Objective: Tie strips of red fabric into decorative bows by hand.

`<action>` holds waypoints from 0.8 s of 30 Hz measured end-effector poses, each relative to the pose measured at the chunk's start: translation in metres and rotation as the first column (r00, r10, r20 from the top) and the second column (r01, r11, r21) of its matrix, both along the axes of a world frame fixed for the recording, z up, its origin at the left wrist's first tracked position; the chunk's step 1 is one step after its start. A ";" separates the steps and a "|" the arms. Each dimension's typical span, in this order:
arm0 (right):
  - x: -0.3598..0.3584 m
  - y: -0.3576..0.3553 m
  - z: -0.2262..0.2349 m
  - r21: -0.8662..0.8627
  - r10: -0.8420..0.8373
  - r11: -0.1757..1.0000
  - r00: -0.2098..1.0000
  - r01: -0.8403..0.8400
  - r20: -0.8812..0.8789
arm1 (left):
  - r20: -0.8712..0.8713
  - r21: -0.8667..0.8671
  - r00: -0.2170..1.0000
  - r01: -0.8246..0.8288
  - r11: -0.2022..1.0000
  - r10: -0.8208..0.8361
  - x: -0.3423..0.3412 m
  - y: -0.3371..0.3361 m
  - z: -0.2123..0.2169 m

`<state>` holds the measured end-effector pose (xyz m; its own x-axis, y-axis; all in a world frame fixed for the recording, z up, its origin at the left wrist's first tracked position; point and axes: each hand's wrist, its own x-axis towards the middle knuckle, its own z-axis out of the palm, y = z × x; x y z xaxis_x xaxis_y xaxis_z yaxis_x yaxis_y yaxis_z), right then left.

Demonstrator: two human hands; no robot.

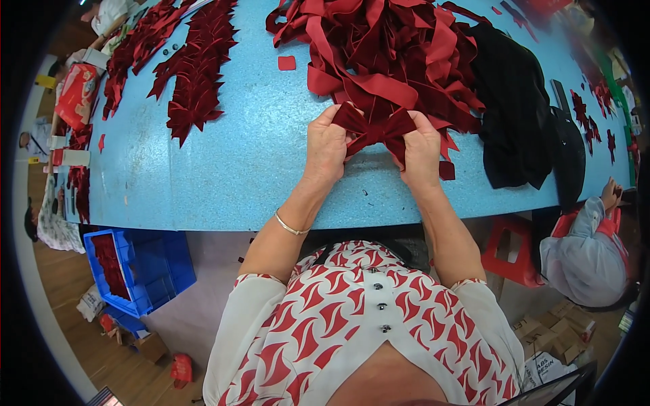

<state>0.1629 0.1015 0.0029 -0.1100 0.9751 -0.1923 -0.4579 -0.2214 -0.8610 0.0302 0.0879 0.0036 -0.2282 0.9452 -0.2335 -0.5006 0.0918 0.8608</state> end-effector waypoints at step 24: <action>0.046 0.024 -0.021 0.364 -0.030 0.931 0.994 -0.010 0.104 | -0.400 0.171 0.813 0.520 0.837 -0.423 -0.014 0.019 0.024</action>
<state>0.2084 0.1260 -0.0184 -0.0981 0.9813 0.1659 -0.3605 0.1203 -0.9250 0.0157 0.1067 0.0272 0.2445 0.9687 0.0431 -0.1338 -0.0103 0.9910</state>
